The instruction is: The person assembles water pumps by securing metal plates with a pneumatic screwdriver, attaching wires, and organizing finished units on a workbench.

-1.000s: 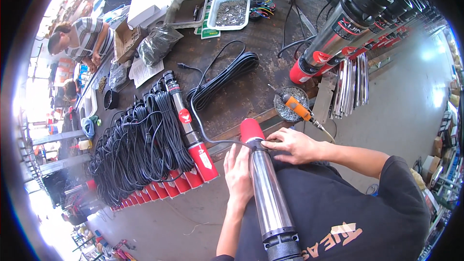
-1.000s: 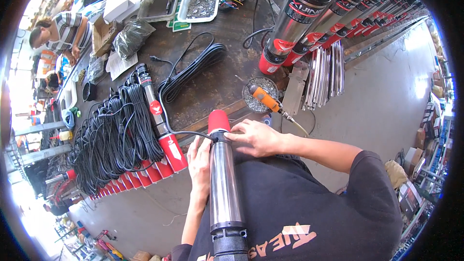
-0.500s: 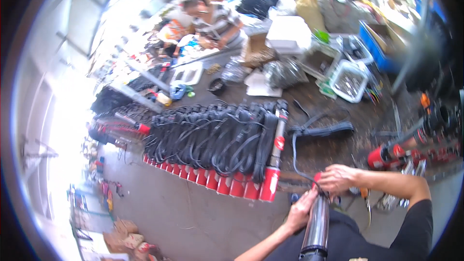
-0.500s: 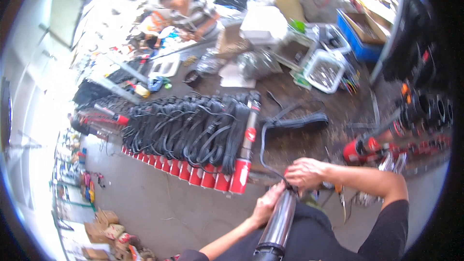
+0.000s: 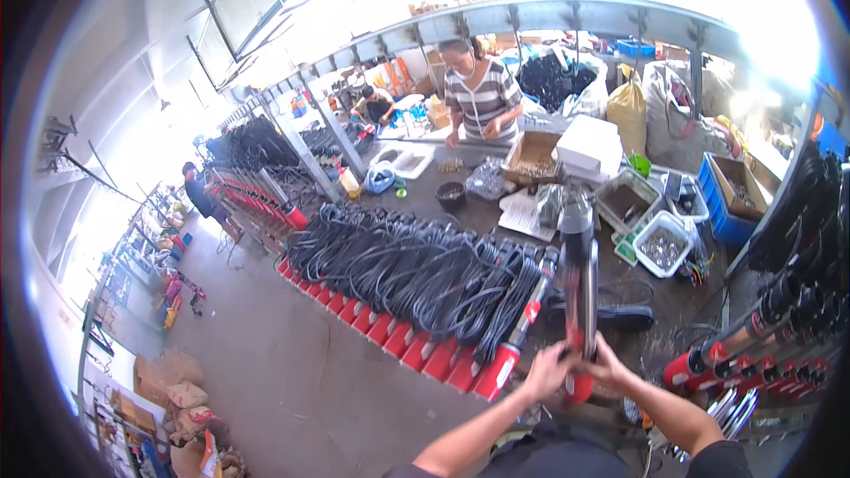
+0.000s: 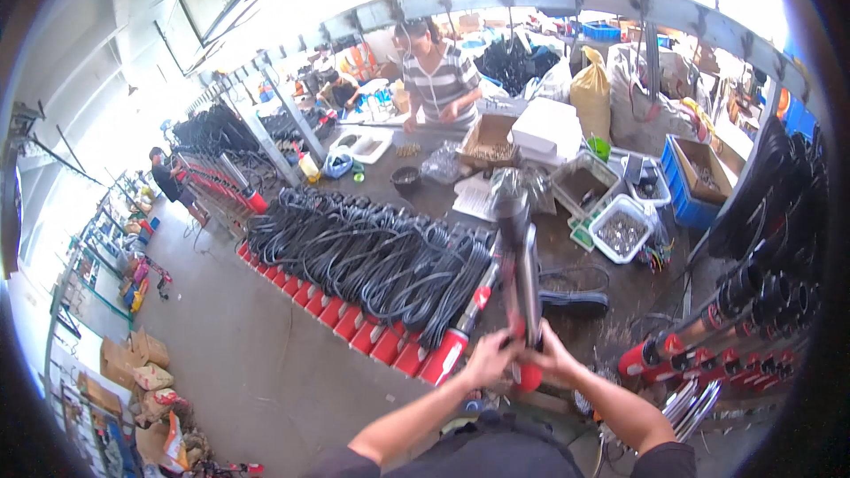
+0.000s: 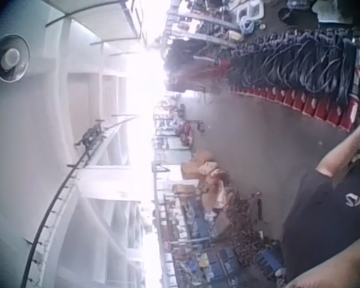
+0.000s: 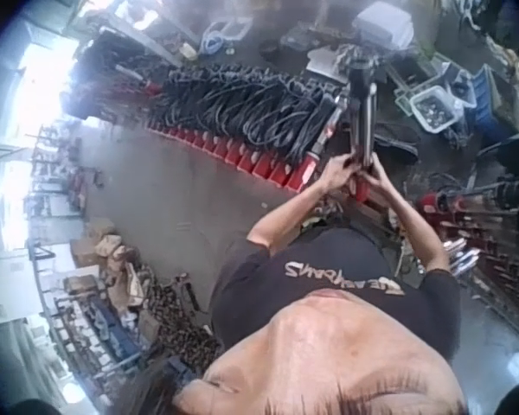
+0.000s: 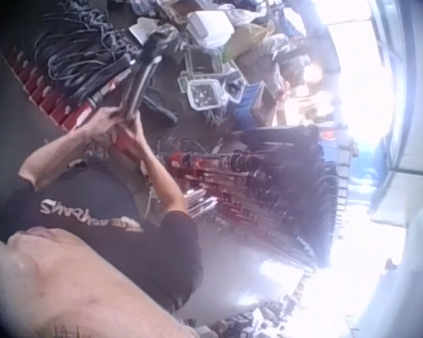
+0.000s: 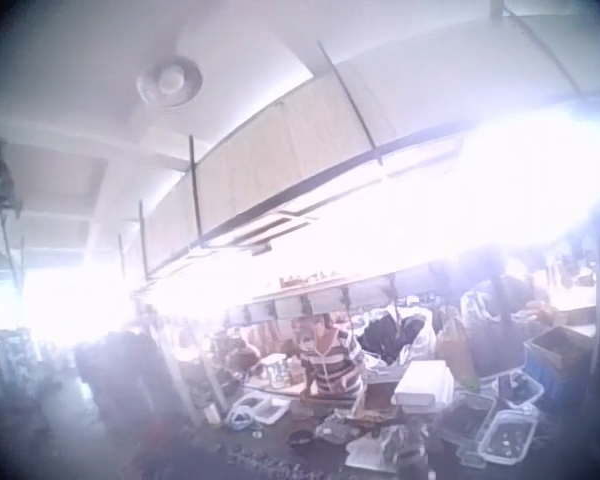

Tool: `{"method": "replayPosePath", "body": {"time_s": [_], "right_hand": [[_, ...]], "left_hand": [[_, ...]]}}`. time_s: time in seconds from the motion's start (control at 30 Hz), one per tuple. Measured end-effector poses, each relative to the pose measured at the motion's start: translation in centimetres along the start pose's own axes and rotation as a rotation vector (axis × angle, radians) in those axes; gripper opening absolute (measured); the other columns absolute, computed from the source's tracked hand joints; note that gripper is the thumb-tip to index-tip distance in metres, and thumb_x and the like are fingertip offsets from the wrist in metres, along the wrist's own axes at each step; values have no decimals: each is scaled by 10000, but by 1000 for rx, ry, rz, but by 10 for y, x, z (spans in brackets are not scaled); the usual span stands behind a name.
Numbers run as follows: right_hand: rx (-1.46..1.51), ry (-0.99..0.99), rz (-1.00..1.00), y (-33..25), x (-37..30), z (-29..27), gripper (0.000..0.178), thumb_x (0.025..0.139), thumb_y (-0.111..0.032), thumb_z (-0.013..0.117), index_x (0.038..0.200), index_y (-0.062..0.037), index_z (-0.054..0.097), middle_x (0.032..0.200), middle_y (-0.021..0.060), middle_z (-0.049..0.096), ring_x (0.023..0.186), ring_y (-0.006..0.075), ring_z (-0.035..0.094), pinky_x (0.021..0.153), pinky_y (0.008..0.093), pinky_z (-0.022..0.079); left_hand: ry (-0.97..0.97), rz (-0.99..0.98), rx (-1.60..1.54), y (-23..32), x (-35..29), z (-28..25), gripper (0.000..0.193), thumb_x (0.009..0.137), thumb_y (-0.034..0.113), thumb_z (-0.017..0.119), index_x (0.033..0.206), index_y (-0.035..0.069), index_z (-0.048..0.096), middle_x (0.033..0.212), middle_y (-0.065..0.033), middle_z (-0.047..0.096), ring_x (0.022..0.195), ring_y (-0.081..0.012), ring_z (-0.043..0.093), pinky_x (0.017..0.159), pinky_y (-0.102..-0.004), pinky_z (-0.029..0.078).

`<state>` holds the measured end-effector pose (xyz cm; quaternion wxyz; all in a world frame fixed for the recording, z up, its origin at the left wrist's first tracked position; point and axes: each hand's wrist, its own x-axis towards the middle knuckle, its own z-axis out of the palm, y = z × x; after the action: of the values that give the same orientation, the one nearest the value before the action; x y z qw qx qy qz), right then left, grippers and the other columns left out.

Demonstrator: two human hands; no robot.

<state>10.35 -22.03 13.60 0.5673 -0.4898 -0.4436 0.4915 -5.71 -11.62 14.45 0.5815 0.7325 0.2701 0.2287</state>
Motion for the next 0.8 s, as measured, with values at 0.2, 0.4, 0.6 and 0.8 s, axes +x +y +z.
{"method": "replayPosePath", "body": {"time_s": [0.2,0.4,0.6,0.8], "right_hand": [[136,322,234,81,34,-23,370,923,-197,758,1219,-63,581,1051,25,654,943,116,624,816,318,564],[10,488,319,146,11,7,693,808,-427,807,1265,51,599,1134,158,683,1015,205,650,872,375,552],[-349,484,544,165,-10,-23,1037,787,-542,750,1377,173,284,1246,379,582,1179,459,610,971,418,519],[441,213,555,145,-38,-52,586,936,-418,698,1390,-167,425,1152,107,625,952,191,652,709,370,573]], "left_hand": [[75,-244,295,-95,73,36,549,1014,485,484,1020,-8,726,890,-250,725,883,-397,729,778,-453,573],[13,-578,508,-155,61,41,738,979,591,472,1049,-113,684,951,-287,723,861,-381,741,791,-472,597],[-136,-580,251,-134,73,61,511,725,393,875,746,-94,720,687,-128,702,593,-156,665,513,-331,523],[-207,-259,273,-119,48,54,385,836,311,805,919,-62,756,809,-129,749,687,-173,697,647,-322,556]]}}
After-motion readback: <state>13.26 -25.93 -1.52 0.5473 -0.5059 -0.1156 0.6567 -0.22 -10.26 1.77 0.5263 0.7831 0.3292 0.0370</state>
